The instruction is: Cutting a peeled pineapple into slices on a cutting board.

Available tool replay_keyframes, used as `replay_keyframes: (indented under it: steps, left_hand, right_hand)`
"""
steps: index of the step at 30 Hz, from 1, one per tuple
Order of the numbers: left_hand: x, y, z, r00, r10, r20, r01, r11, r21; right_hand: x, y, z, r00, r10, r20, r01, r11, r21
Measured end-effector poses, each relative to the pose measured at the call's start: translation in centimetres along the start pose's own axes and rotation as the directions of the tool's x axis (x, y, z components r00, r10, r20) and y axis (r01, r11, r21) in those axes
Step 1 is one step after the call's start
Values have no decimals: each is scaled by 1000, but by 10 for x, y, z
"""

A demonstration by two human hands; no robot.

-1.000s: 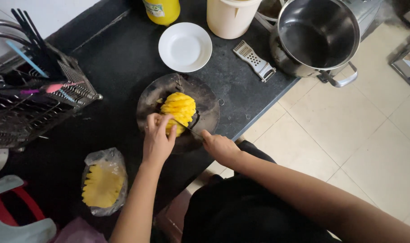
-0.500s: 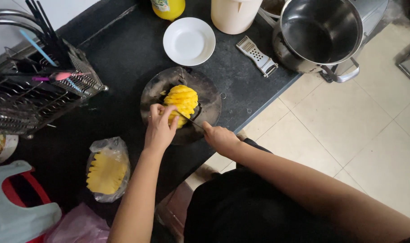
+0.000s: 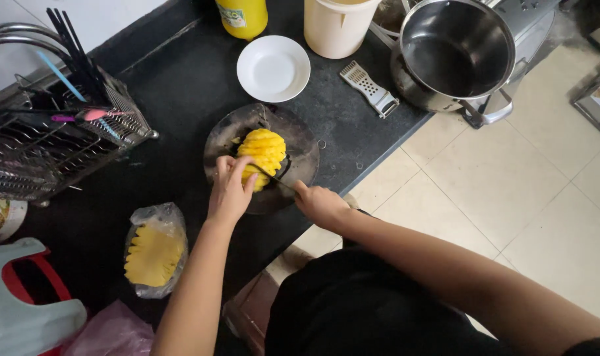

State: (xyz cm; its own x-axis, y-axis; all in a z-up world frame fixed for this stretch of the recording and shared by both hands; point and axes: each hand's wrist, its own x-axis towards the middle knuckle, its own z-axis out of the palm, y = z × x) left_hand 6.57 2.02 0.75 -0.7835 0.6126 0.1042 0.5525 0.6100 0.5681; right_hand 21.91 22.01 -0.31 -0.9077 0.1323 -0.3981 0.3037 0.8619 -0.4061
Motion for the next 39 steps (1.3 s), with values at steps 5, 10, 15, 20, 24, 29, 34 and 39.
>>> replay_keyframes:
  steps: [5,10,15,20,24,29,34,39]
  left_hand:
    - [-17,39,-18,989,-106,-106,83,975,-204]
    - [-32,35,-4,973,-107,-205,60,973,-224]
    - [-26,38,-9,976,-189,-105,159,958,-240]
    - [-23,34,-6,979,-171,-115,145,968,-206]
    - [-21,38,-15,981,-179,-71,165,972,-166]
    - [-18,34,-13,979,-194,-53,185,972,-145]
    - [-17,40,-20,971,-235,-45,227,963,-142]
    - [-16,37,-18,976,-197,-90,178,967,-182]
  right_hand:
    - [-24,-14,-22,1000,23,-19,-21,996,81]
    - [-37,-18,-42,997,70,35,-74,986,149]
    - [-47,-27,-60,994,73,83,-84,985,147]
    - [-53,-33,-65,992,79,103,-88,992,91]
    - [-54,-28,-60,990,105,97,-108,994,26]
    - [-60,-34,-69,984,121,133,-127,991,42]
    - [-36,-24,-41,975,149,165,-157,987,33]
    - [13,-14,12,982,128,138,-137,989,55]
